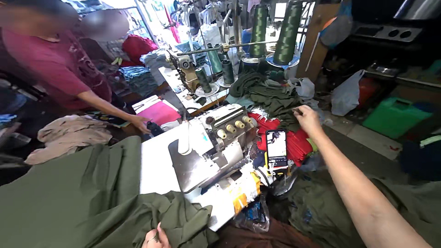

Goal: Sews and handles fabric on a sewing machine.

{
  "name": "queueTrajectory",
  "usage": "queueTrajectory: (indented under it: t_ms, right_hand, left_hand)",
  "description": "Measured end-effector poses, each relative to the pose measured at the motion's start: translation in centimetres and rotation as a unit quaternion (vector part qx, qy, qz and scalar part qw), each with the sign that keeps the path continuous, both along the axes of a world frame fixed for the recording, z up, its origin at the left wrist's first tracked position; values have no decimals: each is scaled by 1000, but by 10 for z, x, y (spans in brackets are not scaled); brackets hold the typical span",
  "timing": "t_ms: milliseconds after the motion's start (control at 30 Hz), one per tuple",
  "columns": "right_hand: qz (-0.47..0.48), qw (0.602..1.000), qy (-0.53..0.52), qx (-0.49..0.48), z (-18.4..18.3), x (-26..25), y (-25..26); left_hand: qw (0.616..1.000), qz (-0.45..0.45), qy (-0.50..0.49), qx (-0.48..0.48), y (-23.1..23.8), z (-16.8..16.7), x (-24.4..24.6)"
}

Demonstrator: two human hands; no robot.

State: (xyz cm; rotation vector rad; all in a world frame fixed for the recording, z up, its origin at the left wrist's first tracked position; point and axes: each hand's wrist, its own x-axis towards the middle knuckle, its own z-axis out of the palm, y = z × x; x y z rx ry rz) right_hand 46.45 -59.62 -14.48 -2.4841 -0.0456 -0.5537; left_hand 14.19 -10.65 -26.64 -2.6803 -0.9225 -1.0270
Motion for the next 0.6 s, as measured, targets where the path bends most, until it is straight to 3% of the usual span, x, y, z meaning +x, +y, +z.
queueTrajectory:
  t_ms: [100, 233, 400, 533, 600]
  right_hand:
    - [16, 999, -33, 38, 13, -8, -17]
    - [24, 979, -100, 176, 36, -16, -21]
    - [97, 896, -162, 402, 66, -24, 9]
    - [150, 862, -180, 450, 95, -59, 54]
    - [205, 850, -186, 449, 103, -86, 80]
  left_hand:
    - [1000, -19, -15, -10, 1, -1, -2]
    - [999, -21, -25, -9, -1, -3, -3]
    - [998, -9, -48, 30, -2, -7, 1]
    - [984, -56, -33, -166, -14, 25, -8]
    - [975, -92, -69, -191, -26, 44, -13]
